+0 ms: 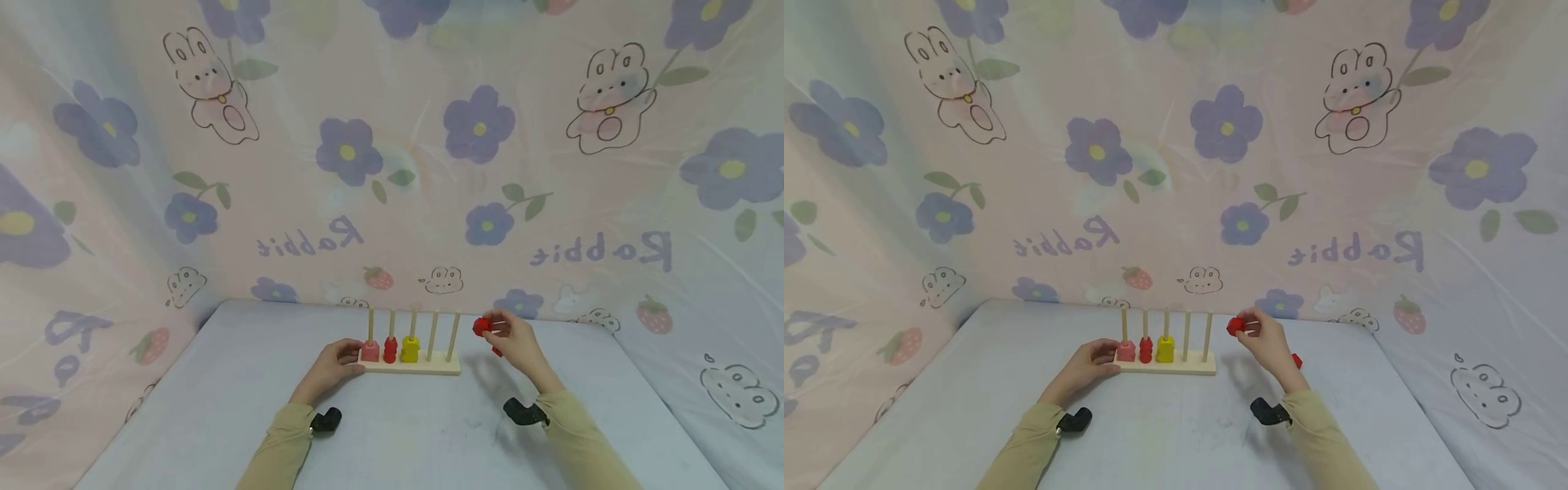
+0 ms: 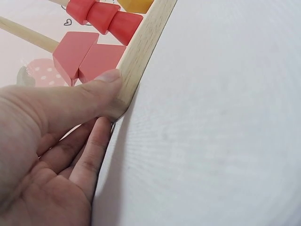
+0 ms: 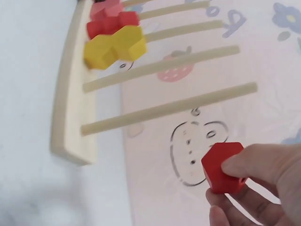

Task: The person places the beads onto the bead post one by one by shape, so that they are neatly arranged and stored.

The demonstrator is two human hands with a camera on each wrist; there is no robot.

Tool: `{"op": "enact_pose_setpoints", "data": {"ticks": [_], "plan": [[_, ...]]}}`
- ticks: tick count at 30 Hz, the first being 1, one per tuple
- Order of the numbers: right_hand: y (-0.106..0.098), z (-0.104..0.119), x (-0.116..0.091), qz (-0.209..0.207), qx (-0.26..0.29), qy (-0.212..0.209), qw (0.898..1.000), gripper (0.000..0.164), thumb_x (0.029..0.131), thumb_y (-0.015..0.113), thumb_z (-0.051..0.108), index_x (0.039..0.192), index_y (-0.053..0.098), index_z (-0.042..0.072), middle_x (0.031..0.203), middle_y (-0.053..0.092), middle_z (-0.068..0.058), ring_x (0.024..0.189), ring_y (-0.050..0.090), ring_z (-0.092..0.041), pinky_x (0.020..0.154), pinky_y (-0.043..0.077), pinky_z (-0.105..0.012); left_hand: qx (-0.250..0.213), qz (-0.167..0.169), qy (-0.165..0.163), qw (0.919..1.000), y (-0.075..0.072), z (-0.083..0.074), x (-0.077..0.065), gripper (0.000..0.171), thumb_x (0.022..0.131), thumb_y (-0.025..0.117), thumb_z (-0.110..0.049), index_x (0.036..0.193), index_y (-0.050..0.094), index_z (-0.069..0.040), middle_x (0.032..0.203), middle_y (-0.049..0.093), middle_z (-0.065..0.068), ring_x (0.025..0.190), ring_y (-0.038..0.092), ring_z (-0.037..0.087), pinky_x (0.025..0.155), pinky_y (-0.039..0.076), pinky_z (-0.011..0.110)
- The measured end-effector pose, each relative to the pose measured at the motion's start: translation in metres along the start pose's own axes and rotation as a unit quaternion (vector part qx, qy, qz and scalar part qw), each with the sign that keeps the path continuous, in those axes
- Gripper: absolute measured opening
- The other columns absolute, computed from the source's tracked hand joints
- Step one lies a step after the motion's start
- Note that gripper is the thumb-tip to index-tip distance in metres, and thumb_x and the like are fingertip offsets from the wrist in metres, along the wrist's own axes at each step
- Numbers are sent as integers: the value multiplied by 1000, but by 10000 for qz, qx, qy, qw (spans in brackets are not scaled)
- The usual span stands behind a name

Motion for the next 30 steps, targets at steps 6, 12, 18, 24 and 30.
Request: {"op": "enact_pose_setpoints", "data": {"ticks": [6,12,18,24,30], "plan": [[-6,28,10,-71,-55,-299,9995,30,87,68,2,115,57,1,109,62,-15,99,60,-31,83,55,-37,-28,14,23,10000,1,0,1,49,82,75,-6,126,56,-1,120,59,16,111,58,30,92,50,34],[-9,48,25,-118,160,-604,9980,29,88,67,3,116,58,2,111,62,-14,101,60,-29,85,53,-39,-147,42,166,9997,1,3,4,49,81,74,-2,126,54,3,118,60,18,110,59,31,91,51,33],[-8,72,36,-209,368,-880,9952,29,87,68,3,115,61,2,108,64,-12,98,61,-26,83,53,-33,-303,50,161,9994,1,2,4,49,82,73,0,127,54,3,119,59,18,110,59,32,91,51,34],[3,89,41,-127,469,-1052,9933,31,87,68,1,117,61,0,107,65,-11,97,62,-24,80,53,-26,-52,51,167,9998,0,2,5,49,82,75,-4,126,54,1,118,60,16,109,60,29,90,52,32],[18,103,43,56,685,-1254,9897,32,85,68,-2,117,61,0,107,65,-13,97,61,-26,82,53,-37,-35,43,84,9999,0,4,6,50,81,76,-5,126,55,0,118,60,15,109,59,28,90,51,32]]}}
Point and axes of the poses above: each hand's wrist, its own x-axis towards the middle knuckle, its own y-axis out of the palm, z = x × y, the point moved 3 cm from there along x, towards the middle knuckle
